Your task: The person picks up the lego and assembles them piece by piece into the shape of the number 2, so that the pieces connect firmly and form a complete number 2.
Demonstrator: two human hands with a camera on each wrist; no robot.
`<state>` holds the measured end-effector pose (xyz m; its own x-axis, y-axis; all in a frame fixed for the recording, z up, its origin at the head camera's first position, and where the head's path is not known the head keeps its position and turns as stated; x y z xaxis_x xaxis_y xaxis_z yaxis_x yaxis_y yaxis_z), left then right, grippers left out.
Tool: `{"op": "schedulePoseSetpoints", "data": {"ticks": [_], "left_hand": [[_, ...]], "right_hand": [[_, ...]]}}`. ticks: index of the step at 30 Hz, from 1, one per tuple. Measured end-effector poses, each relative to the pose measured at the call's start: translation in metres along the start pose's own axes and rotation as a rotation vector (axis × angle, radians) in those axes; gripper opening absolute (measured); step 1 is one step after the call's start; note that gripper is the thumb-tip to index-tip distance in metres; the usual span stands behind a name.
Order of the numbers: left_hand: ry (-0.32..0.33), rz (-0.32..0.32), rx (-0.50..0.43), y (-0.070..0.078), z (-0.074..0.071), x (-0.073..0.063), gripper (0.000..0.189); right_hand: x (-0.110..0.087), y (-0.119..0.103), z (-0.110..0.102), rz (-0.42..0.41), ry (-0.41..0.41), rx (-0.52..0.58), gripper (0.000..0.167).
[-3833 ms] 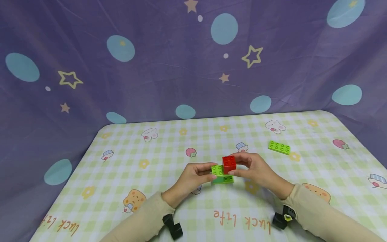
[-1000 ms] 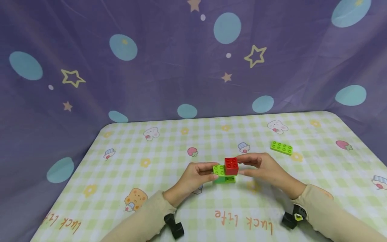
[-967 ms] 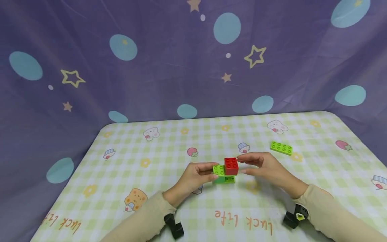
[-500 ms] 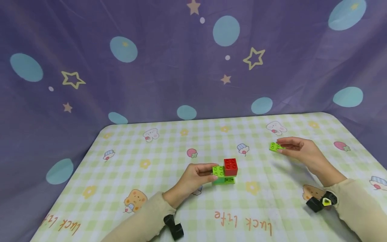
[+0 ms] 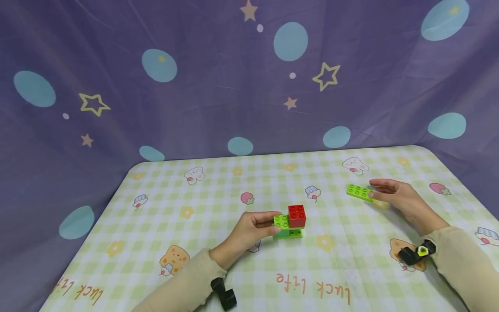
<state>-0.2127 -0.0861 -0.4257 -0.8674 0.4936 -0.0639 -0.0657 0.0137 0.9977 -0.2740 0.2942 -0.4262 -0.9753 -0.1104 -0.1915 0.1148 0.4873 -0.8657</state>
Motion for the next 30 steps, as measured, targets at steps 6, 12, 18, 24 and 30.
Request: {"op": "schedulePoseSetpoints", "data": {"ticks": [6, 12, 18, 24, 30], "left_hand": [[-0.013, 0.019, -0.008, 0.001, 0.001, 0.000, 0.040], [-0.017, 0.020, -0.010, 0.000, 0.001, 0.000, 0.040], [-0.014, 0.024, 0.006, 0.001, 0.000, 0.000, 0.040], [-0.015, 0.029, 0.002, 0.001, 0.000, 0.000, 0.040], [-0.010, 0.021, -0.005, 0.000, 0.000, 0.000, 0.040]], "right_hand": [[0.000, 0.000, 0.004, -0.017, 0.004, -0.052, 0.071], [0.000, -0.002, 0.010, -0.029, -0.004, -0.139, 0.068], [0.003, -0.001, 0.011, -0.010, -0.015, -0.180, 0.067], [0.003, -0.002, 0.011, -0.021, -0.021, -0.197, 0.062], [0.002, -0.005, 0.014, 0.000, -0.008, -0.191, 0.064]]}}
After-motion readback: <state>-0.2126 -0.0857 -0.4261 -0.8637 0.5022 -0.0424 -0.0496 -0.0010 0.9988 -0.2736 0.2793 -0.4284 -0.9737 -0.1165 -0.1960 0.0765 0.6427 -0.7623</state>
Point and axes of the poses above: each hand's wrist, its own x-axis towards the middle knuckle, its own z-axis out of the palm, y = z × x, the point moved 5 cm from there along x, towards the middle knuckle, and after that the axes turned 4 degrees about -y, right-handed, at the moved point
